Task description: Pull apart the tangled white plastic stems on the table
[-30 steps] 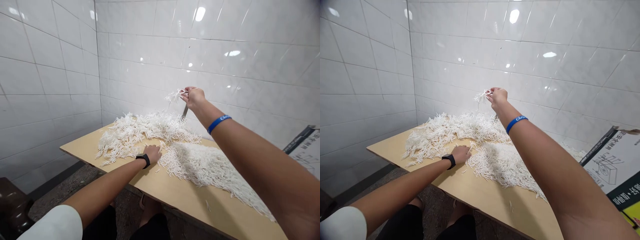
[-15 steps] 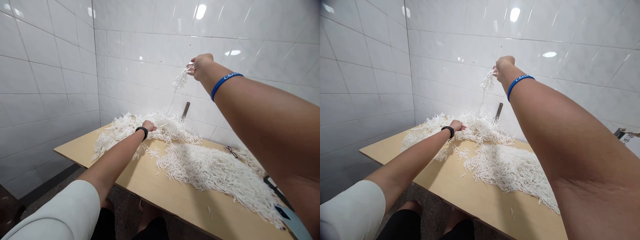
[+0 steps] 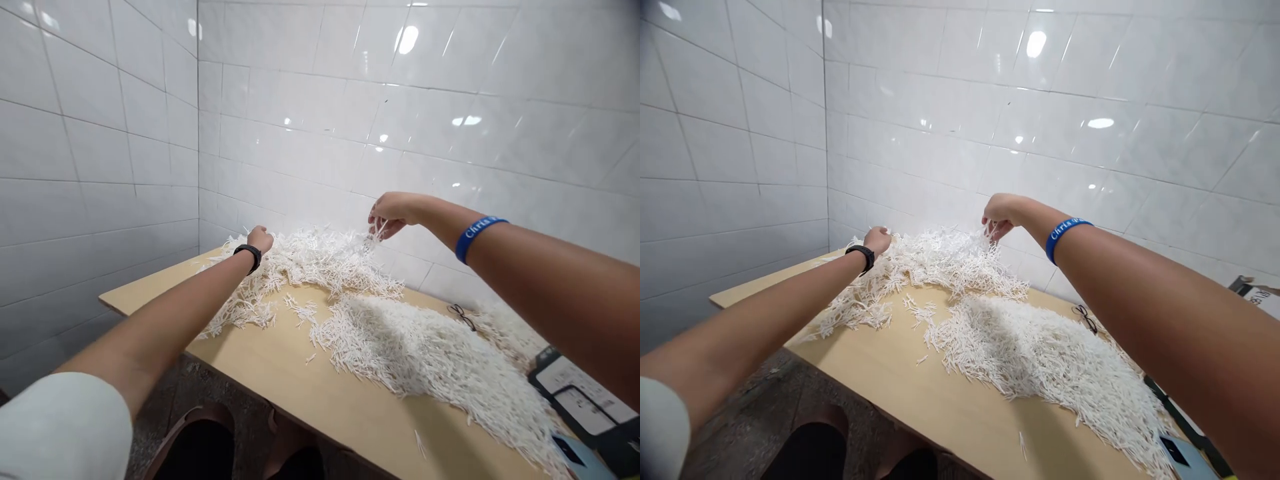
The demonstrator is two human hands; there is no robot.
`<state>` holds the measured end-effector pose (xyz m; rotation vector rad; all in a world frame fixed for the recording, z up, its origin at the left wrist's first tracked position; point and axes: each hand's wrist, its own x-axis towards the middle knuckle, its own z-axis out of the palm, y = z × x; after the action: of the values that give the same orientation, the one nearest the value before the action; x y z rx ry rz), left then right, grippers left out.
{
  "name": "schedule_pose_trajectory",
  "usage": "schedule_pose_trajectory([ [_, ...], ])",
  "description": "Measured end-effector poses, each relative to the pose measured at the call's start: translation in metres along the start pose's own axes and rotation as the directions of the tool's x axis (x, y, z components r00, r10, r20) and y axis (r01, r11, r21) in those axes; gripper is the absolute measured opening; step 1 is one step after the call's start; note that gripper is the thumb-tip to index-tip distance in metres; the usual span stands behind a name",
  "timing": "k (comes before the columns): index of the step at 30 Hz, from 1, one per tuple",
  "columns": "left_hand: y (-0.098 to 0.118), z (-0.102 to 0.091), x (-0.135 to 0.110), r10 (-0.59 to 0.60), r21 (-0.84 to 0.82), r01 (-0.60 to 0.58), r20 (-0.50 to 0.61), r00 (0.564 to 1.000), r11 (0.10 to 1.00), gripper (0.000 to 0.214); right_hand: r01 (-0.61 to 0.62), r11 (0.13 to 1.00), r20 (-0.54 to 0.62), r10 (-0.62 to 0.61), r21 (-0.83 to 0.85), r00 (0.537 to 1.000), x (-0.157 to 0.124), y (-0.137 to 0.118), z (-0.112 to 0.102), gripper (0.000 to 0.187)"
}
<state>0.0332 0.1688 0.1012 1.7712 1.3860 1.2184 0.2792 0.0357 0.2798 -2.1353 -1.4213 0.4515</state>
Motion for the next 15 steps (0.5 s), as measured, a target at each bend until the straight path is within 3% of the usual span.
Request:
schedule_pose_trajectory([
  [3, 0.002, -0.001, -0.025, 0.005, 0.05, -0.004, -0.014, 1.0, 0.999, 0.034, -0.017, 0.997, 0.092, 0.023, -0.071, 0.996, -0.011, 0.015, 0.008, 0.013],
  [6, 0.0, 0.002, -0.066, 0.081, 0.074, -0.091, 0.134, 0.988, 0.993, 0.027, -0.012, 0.992, 0.178, 0.034, -0.128, 0.984, -0.024, 0.027, 0.015, 0.01],
  [10, -0.008, 0.008, -0.126, 0.169, 0.173, -0.247, 0.373, 0.912, 0.953, 0.028, -0.024, 0.984, 0.251, 0.068, -0.175, 0.966, -0.047, 0.045, 0.027, 0.003],
  [15, -0.016, 0.021, -0.177, 0.139, 0.206, -0.27, 0.492, 0.859, 0.941, 0.042, -0.036, 0.992, 0.307, 0.072, -0.121, 0.949, -0.078, 0.093, 0.047, 0.014],
])
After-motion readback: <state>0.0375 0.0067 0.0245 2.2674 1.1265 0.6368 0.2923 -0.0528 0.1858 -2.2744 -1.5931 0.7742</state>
